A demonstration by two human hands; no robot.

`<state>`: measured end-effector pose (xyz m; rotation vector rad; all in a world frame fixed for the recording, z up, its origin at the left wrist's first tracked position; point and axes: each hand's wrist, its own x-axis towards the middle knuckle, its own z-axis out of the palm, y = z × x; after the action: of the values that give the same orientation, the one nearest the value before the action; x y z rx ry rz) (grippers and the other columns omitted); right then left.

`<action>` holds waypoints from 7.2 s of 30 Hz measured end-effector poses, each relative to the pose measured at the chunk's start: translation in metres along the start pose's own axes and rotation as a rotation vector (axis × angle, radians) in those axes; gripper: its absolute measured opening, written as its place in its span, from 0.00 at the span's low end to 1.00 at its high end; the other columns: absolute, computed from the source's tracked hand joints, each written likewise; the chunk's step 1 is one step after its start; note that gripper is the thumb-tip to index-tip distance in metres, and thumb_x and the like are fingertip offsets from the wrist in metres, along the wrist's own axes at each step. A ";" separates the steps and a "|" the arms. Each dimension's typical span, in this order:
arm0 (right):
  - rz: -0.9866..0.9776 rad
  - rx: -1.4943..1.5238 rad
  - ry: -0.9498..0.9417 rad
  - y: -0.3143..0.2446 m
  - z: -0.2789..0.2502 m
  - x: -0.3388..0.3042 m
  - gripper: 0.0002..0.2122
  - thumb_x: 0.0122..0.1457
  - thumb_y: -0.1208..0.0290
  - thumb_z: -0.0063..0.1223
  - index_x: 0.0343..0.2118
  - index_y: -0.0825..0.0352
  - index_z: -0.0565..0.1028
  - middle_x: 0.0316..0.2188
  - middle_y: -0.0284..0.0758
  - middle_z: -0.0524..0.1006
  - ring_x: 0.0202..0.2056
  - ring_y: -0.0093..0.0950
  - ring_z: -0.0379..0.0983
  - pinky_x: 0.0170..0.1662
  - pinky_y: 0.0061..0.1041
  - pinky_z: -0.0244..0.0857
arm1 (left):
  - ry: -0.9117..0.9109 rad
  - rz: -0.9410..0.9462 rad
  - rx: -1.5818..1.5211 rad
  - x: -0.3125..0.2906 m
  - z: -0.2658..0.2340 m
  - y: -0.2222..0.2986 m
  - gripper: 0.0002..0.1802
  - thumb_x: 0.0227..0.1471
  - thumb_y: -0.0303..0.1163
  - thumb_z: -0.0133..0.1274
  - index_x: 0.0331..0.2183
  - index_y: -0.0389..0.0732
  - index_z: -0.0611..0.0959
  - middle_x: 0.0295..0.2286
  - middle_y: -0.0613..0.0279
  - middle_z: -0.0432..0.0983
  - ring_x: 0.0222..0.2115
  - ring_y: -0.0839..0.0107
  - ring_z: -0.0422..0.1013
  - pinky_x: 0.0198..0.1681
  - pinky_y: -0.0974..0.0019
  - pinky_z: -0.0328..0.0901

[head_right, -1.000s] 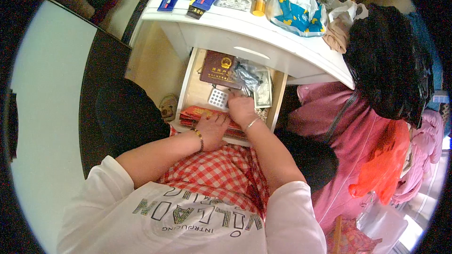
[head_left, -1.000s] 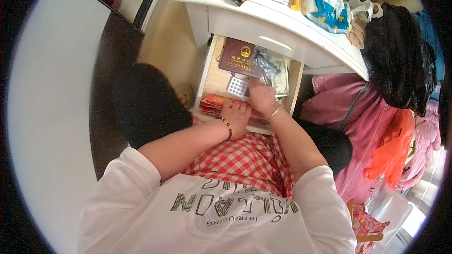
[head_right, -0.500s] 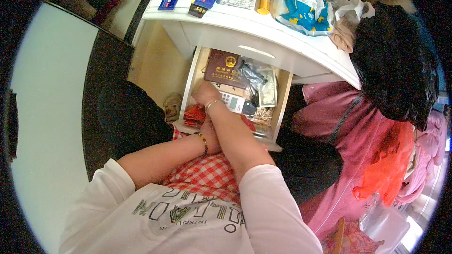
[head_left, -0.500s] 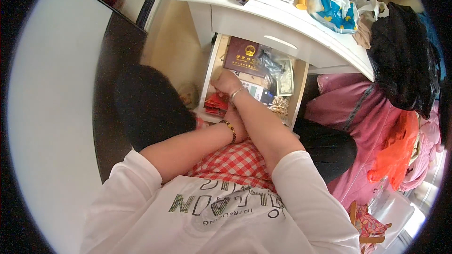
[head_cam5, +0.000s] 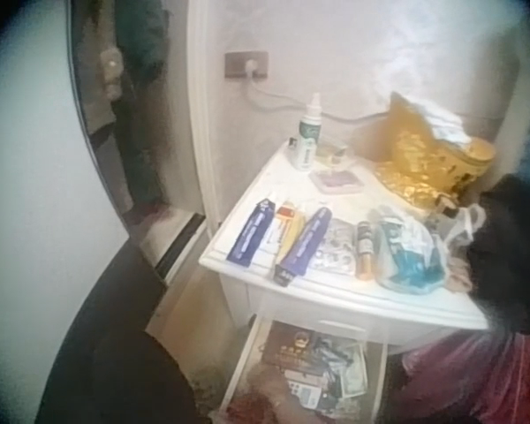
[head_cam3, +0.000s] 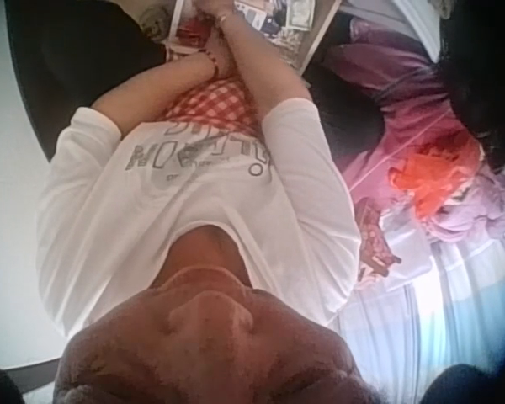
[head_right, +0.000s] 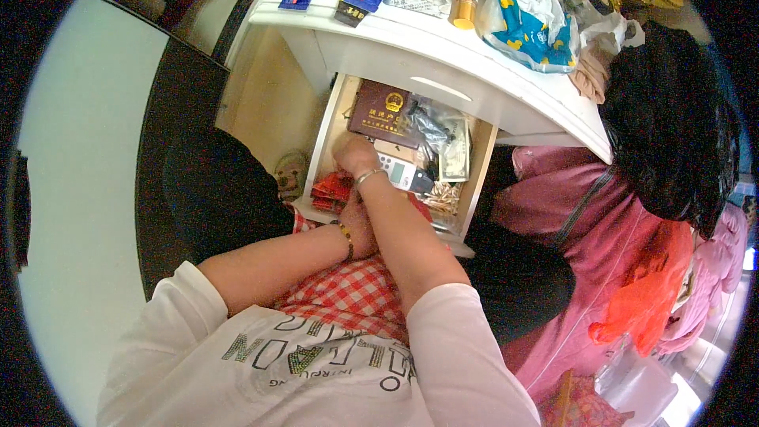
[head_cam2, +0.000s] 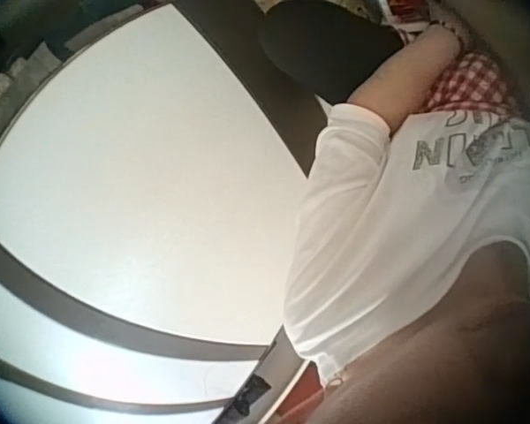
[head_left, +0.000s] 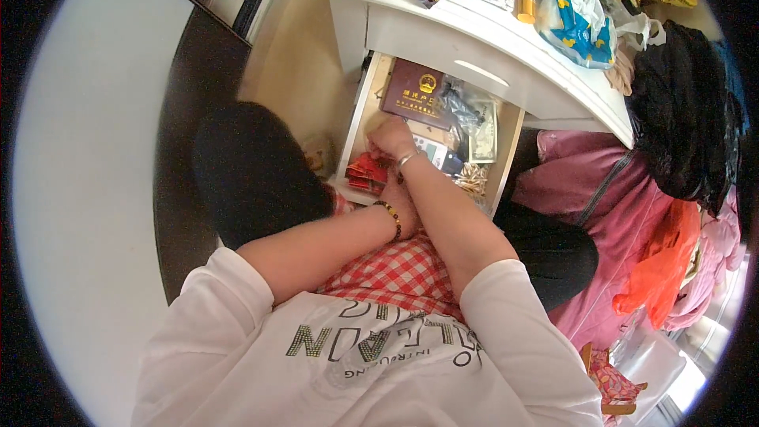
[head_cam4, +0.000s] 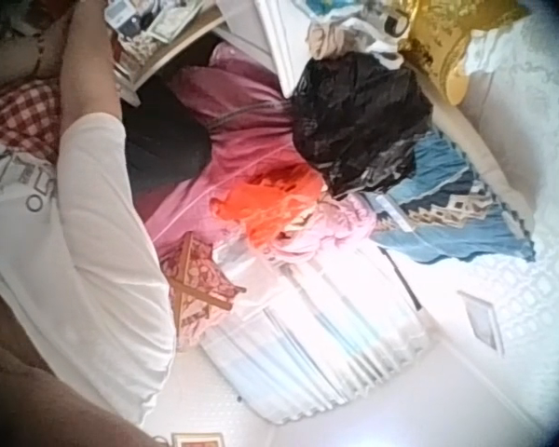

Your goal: The person sorts through items in a nightstand drawer, handles money and small packets, and then moves items on top of the nightstand and onto a bed, including placing a red bag into a basket.

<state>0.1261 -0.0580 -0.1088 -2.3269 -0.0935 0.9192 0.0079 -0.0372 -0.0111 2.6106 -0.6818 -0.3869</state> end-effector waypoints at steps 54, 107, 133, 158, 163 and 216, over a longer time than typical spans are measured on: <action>-0.135 -0.466 0.056 -0.037 -0.020 -0.043 0.10 0.49 0.71 0.49 0.31 0.71 0.77 0.26 0.44 0.77 0.29 0.34 0.76 0.32 0.30 0.69 | -0.237 -0.035 -0.128 0.001 -0.021 0.004 0.25 0.54 0.43 0.38 0.53 0.46 0.66 0.54 0.57 0.60 0.55 0.60 0.52 0.58 0.53 0.43; -0.150 -0.765 0.410 -0.004 -0.101 -0.039 0.43 0.42 0.52 0.61 0.59 0.64 0.52 0.56 0.43 0.57 0.57 0.38 0.52 0.56 0.47 0.48 | -0.358 -0.091 0.142 0.007 -0.013 0.013 0.30 0.51 0.34 0.42 0.55 0.39 0.60 0.51 0.52 0.60 0.52 0.57 0.55 0.52 0.42 0.48; -0.438 -1.119 0.393 0.035 -0.077 -0.106 0.21 0.48 0.72 0.44 0.48 0.70 0.67 0.45 0.44 0.68 0.46 0.37 0.65 0.48 0.34 0.60 | -0.420 -0.075 0.142 0.008 0.000 0.009 0.30 0.51 0.38 0.41 0.55 0.38 0.60 0.52 0.48 0.58 0.53 0.51 0.53 0.52 0.38 0.45; -0.214 -1.135 0.596 -0.002 -0.065 0.001 0.27 0.49 0.65 0.45 0.53 0.70 0.61 0.50 0.45 0.65 0.51 0.39 0.59 0.44 0.39 0.58 | -0.400 -0.083 0.193 0.010 -0.015 0.013 0.27 0.54 0.38 0.37 0.55 0.45 0.63 0.54 0.55 0.58 0.55 0.56 0.51 0.54 0.40 0.44; -0.279 -1.082 0.450 -0.022 -0.082 -0.013 0.19 0.47 0.69 0.47 0.45 0.68 0.68 0.41 0.39 0.71 0.44 0.35 0.66 0.41 0.32 0.63 | -0.394 -0.078 0.192 0.008 -0.016 0.008 0.28 0.53 0.38 0.38 0.56 0.45 0.62 0.53 0.54 0.58 0.55 0.57 0.51 0.54 0.41 0.44; -0.504 -0.654 0.135 -0.009 -0.096 -0.107 0.14 0.48 0.66 0.56 0.37 0.64 0.69 0.26 0.41 0.75 0.29 0.40 0.73 0.30 0.34 0.67 | -0.472 -0.049 0.128 0.008 -0.013 0.010 0.35 0.50 0.40 0.43 0.57 0.38 0.56 0.54 0.50 0.55 0.54 0.50 0.51 0.53 0.36 0.42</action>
<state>0.1080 -0.1317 0.0137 -2.7303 -1.0043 0.5121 0.0155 -0.0450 0.0034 2.6787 -0.8118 -1.0257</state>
